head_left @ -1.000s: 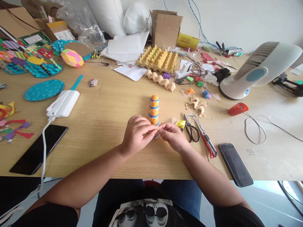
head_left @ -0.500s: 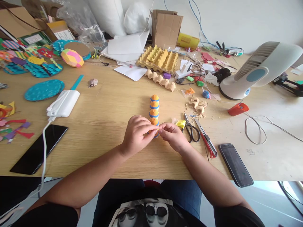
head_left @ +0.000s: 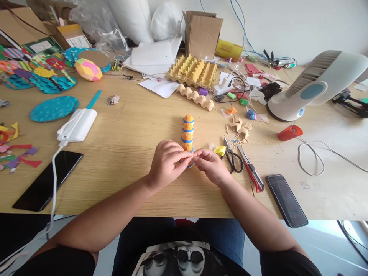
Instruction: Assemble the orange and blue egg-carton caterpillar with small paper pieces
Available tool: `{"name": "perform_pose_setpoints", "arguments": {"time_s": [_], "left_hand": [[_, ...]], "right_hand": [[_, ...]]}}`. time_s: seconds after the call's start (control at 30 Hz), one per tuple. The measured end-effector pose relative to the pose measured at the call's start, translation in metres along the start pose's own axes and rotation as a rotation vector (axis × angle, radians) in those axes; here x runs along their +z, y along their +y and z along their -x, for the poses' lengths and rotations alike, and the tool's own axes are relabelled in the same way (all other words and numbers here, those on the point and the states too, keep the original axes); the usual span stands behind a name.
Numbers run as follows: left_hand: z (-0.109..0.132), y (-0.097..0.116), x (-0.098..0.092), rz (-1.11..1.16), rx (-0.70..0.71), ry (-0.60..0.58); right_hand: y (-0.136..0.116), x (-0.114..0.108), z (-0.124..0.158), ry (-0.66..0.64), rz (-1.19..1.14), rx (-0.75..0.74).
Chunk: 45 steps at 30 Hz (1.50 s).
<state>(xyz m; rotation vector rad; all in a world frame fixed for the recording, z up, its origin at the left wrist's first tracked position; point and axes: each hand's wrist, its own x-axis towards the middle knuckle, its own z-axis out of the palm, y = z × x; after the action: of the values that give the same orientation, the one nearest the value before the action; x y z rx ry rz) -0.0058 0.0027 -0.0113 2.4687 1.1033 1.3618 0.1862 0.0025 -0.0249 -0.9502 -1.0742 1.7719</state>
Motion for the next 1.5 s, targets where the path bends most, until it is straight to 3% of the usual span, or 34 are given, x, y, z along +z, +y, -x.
{"name": "perform_pose_setpoints", "arguments": {"time_s": [0.87, 1.1, 1.23, 1.5], "left_hand": [[-0.004, -0.001, -0.006, -0.021, -0.049, -0.026], [-0.006, -0.006, -0.012, 0.009, -0.158, -0.259], [-0.002, -0.009, -0.011, 0.003, -0.144, -0.393], [0.004, -0.010, -0.004, -0.089, -0.120, -0.475]], "right_hand": [[-0.003, 0.001, 0.000, 0.021, 0.016, 0.013], [-0.008, -0.005, -0.004, 0.065, 0.194, -0.063], [-0.012, -0.009, -0.004, 0.016, 0.374, -0.099], [-0.008, -0.013, -0.002, -0.129, 0.612, -0.070]]}}
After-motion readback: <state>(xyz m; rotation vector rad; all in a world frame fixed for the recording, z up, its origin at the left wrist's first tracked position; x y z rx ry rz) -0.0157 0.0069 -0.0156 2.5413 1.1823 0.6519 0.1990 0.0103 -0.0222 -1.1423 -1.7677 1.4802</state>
